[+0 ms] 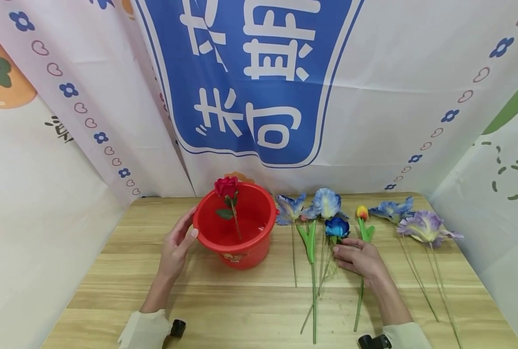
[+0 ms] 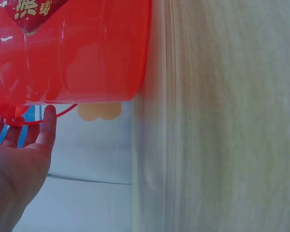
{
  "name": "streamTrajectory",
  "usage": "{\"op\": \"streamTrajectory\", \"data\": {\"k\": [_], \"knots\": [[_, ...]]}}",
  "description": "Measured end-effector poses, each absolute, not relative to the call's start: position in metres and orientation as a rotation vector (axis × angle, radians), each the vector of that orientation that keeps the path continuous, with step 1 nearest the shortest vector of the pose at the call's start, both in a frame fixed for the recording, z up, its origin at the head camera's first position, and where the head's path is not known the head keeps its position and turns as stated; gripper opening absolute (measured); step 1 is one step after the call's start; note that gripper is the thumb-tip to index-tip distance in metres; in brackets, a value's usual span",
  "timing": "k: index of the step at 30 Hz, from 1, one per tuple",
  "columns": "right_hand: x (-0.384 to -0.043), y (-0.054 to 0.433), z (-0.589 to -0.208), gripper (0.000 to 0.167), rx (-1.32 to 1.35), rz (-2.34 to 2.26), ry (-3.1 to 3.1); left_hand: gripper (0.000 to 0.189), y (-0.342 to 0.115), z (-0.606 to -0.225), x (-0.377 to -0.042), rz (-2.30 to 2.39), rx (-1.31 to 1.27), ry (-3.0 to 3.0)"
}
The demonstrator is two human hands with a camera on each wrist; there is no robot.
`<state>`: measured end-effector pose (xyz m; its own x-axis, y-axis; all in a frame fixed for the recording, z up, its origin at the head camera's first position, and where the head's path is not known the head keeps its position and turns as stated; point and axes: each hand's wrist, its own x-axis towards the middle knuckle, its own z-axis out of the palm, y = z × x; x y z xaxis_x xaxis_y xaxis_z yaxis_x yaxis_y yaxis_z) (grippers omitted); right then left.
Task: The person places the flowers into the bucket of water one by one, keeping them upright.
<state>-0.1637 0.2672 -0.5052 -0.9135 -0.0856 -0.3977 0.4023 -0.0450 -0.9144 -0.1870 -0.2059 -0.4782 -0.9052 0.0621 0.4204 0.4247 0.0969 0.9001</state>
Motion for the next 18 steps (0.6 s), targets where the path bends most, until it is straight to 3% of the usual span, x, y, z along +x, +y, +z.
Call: {"op": "streamTrajectory", "data": {"k": [4, 18], "knots": [[-0.165, 0.264, -0.504, 0.076, 0.365, -2.042, 1.913, 0.059, -0.206, -0.479, -0.187, -1.885, -0.479, -2.105], [-0.164, 0.258, -0.488, 0.041, 0.383, -2.163, 1.941, 0.059, -0.206, -0.478, -0.187, -1.884, -0.480, -2.102]]}}
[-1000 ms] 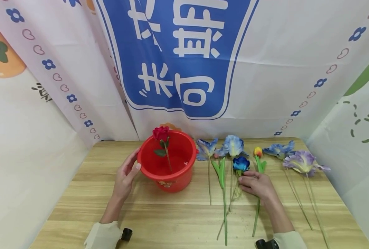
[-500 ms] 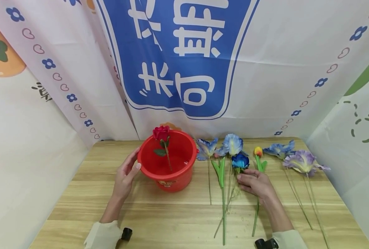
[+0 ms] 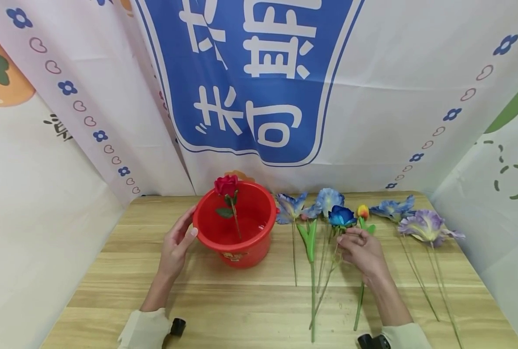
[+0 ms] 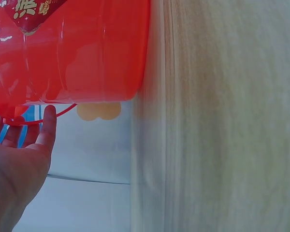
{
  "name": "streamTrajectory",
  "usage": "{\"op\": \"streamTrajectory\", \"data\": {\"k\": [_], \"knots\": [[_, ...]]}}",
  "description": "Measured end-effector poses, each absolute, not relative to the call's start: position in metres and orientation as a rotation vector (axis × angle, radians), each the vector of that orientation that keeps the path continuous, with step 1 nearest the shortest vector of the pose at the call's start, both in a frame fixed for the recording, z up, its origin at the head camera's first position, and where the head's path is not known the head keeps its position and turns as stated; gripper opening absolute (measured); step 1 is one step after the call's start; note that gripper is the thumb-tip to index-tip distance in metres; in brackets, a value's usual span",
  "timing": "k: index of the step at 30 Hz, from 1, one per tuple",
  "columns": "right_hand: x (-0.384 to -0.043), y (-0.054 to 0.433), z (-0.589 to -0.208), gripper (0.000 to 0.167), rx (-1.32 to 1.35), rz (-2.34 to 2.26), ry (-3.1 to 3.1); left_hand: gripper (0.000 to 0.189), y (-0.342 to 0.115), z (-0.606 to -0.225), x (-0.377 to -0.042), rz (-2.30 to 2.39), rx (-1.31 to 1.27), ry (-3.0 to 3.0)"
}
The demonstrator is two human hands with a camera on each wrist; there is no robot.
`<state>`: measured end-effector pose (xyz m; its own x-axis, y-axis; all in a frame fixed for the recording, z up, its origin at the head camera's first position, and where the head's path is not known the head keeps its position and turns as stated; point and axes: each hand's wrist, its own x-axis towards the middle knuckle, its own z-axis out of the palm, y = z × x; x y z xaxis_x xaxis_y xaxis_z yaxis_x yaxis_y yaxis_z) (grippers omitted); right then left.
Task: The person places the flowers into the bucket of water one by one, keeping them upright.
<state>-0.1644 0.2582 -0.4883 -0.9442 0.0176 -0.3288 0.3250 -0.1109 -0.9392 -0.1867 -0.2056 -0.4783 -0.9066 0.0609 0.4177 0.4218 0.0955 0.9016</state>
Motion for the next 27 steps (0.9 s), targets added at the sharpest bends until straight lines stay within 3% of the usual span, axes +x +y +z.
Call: {"op": "streamTrajectory", "data": {"k": [27], "knots": [[-0.150, 0.257, -0.451, 0.041, 0.226, -2.324, 2.171, 0.058, -0.208, -0.482, -0.188, -1.871, -0.506, -2.101]]}}
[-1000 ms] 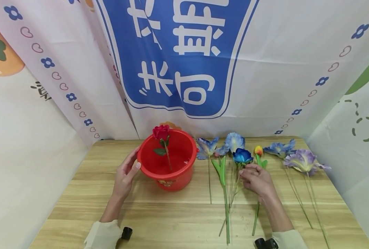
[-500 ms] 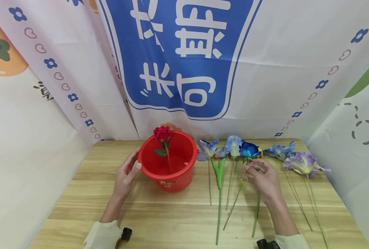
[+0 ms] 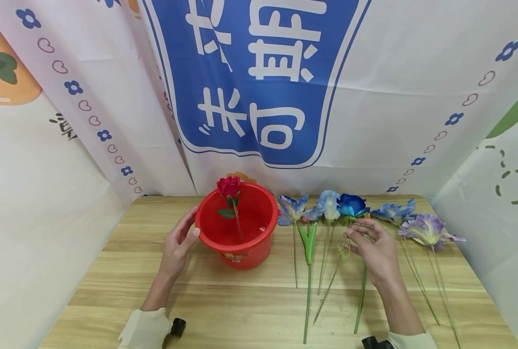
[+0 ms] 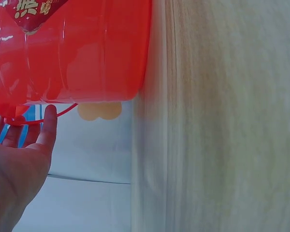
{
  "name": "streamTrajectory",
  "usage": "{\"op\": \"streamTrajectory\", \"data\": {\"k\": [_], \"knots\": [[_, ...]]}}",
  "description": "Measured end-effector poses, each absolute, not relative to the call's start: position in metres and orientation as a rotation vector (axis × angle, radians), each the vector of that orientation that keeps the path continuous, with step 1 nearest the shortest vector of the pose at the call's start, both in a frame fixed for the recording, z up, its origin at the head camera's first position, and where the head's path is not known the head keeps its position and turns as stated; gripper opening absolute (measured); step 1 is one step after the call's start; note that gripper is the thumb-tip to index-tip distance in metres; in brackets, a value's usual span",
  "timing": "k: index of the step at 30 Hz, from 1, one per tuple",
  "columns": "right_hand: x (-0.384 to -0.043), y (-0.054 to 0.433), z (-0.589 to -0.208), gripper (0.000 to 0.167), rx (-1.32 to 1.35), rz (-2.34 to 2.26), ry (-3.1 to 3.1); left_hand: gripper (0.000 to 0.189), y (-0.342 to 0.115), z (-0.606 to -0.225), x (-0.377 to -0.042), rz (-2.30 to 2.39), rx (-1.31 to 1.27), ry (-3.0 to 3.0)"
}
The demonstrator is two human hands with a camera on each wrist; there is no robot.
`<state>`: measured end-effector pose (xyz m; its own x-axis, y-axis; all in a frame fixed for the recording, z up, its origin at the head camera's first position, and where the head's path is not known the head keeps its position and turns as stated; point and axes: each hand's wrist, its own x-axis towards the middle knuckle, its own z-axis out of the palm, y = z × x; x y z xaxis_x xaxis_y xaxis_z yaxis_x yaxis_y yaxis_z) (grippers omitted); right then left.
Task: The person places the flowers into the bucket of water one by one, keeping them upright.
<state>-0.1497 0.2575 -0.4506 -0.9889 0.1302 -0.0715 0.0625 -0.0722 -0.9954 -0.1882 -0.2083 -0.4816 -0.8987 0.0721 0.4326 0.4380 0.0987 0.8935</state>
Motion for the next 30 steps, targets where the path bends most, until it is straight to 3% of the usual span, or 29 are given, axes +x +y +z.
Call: {"op": "streamTrajectory", "data": {"k": [15, 30], "knots": [[-0.138, 0.237, -0.427, 0.036, -0.115, 2.176, -2.074, 0.058, -0.206, -0.479, -0.186, -1.849, -0.467, -2.132], [-0.150, 0.215, -0.397, 0.034, -0.005, 2.012, -2.171, 0.058, -0.207, -0.479, -0.185, -1.856, -0.475, -2.124]]}}
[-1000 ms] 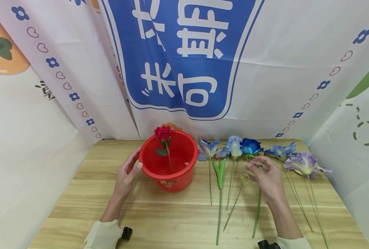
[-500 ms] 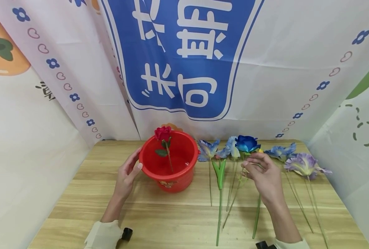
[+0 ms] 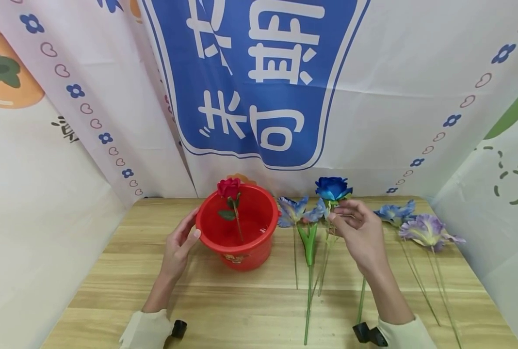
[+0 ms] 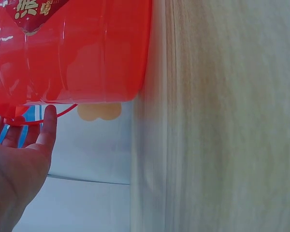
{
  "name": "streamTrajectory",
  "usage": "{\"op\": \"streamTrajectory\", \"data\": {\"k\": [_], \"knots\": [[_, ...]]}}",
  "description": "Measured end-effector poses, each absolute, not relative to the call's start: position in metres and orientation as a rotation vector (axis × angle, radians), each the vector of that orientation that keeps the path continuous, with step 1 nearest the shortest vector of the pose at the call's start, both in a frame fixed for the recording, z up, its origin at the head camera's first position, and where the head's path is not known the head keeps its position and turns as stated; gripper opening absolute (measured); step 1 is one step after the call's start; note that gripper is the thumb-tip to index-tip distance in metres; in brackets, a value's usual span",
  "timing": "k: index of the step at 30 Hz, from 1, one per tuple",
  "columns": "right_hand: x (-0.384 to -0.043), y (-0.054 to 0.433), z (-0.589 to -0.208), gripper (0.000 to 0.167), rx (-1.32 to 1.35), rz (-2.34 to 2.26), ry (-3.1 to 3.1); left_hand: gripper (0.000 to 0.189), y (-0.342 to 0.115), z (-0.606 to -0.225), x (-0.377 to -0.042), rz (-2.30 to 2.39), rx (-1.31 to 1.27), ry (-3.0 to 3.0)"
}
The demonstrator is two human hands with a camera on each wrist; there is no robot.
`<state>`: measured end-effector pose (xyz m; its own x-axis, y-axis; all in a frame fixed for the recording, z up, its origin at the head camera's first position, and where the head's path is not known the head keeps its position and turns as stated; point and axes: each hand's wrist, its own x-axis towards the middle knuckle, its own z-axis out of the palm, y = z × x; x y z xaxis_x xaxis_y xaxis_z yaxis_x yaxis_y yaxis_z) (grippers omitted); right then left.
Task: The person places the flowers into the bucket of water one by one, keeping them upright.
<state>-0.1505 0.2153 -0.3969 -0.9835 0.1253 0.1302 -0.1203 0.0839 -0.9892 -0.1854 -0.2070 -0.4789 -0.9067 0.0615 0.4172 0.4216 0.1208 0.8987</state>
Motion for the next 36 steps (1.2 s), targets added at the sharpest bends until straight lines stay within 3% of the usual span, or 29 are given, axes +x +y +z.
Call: {"op": "streamTrajectory", "data": {"k": [36], "knots": [[-0.201, 0.157, -0.309, 0.036, 0.219, 1.897, -2.181, 0.058, -0.206, -0.480, -0.187, -1.911, -0.472, -2.110]]}}
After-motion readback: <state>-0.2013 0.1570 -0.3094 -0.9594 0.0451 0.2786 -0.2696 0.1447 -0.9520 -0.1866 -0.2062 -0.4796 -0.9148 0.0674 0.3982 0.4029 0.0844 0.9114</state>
